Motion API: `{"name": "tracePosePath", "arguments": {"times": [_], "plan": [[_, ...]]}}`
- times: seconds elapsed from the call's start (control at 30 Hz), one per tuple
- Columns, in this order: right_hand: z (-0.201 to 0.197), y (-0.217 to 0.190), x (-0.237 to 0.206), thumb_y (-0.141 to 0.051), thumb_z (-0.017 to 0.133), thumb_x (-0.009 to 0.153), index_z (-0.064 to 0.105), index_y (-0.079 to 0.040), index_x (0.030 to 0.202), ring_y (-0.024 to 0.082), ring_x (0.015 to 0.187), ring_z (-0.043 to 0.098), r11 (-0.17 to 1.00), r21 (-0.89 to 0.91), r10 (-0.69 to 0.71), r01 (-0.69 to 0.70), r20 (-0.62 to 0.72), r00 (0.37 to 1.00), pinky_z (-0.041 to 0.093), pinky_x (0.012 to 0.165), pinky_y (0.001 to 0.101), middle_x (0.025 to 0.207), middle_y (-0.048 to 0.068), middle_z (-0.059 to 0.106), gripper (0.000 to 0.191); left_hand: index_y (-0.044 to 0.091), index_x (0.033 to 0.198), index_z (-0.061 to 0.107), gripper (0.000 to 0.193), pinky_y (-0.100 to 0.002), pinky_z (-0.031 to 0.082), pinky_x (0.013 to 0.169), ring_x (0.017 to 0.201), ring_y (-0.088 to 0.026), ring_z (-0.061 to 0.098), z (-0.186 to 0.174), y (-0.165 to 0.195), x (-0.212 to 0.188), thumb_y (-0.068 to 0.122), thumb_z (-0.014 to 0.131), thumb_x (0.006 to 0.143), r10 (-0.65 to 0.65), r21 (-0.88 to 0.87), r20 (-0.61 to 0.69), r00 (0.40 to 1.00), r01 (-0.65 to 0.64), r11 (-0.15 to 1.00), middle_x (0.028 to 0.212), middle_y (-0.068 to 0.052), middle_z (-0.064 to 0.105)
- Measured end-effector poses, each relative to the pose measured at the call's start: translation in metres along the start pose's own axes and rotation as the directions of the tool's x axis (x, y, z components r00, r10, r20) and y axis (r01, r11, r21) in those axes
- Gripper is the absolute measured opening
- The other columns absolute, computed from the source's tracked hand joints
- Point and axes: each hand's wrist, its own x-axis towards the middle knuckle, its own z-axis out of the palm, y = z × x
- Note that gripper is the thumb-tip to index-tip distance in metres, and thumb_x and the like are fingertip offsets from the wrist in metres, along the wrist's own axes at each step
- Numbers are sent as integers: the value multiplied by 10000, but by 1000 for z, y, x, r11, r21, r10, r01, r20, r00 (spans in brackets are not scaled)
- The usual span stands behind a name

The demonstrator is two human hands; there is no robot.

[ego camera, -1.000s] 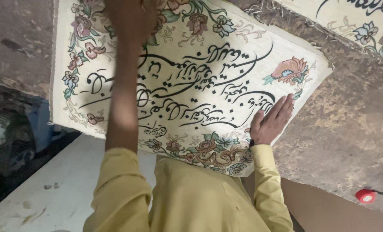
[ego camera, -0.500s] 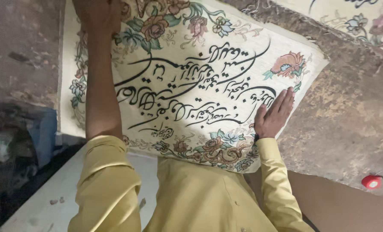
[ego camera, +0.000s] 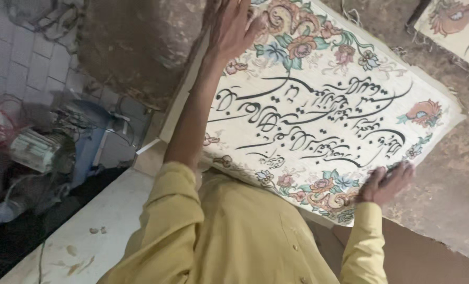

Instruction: The person lays a decorative calligraphy-embroidered textile panel on a work table, smooths and aligns it flat with both hands, then works along its edges picking away loose threads and fringe and trimming the edge with scissors.

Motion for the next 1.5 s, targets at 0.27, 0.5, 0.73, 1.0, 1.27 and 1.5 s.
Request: {"name": "tracePosePath", "arguments": {"times": [0.27, 0.5, 0.73, 1.0, 1.27, 1.5], "plan": [[-7, -2, -149, -246, 751, 1013, 481, 65, 1411, 309, 1196, 564, 735, 557, 548, -386, -153, 822, 514, 977, 484, 1351, 194, 548, 573, -75, 1254, 696, 336, -510, 452, 1113, 1244, -415, 572, -178, -90, -132, -18, 635, 928, 102, 150, 207, 973, -135, 980, 1321, -236, 633], [-27, 41, -134, -44, 769, 966, 606, 9, 1310, 226, 1057, 720, 34, 940, 637, -340, 241, 732, 600, 925, 391, 1198, 108, 722, 384, 68, 1173, 713, 93, -457, 531, 1115, 1247, -305, 642, -180, -91, -143, 54, 639, 1118, -300, 369, 383, 874, 153, 917, 1352, -151, 587], [-48, 74, -129, -28, 769, 940, 660, 52, 1232, 163, 948, 713, 121, 941, 538, -317, 206, 817, 599, 866, 330, 1115, 119, 753, 321, 13, 1114, 700, 151, -449, 569, 896, 968, -289, 710, -172, -62, -124, 97, 738, 995, -121, 511, 503, 856, -182, 840, 1095, -160, 731], [-51, 114, -132, -3, 805, 890, 669, 35, 1194, 136, 880, 721, 146, 908, 475, -392, 284, 833, 613, 806, 306, 1041, 97, 764, 335, -22, 1049, 699, 146, -398, 565, 854, 940, -261, 713, -155, -14, -121, -52, 801, 948, -192, 409, 452, 871, -12, 912, 1004, -179, 741], [-36, 141, -136, -5, 856, 832, 674, 16, 1208, 130, 932, 728, 258, 898, 446, -355, 215, 869, 608, 869, 299, 1056, 81, 775, 419, -7, 1183, 665, 245, -386, 592, 715, 905, -253, 716, -149, -1, -130, 43, 745, 957, -457, 772, 10, 889, 284, 568, 1060, -159, 710], [-37, 147, -139, -32, 872, 772, 543, -74, 1273, 103, 915, 690, 380, 870, 399, -314, 152, 904, 571, 851, 276, 987, 19, 736, 600, 15, 1329, 567, 327, -313, 651, 674, 954, -190, 752, -92, 82, -134, -3, 636, 1010, -304, 6, -44, 952, 305, 952, 1156, -121, 675]]}}
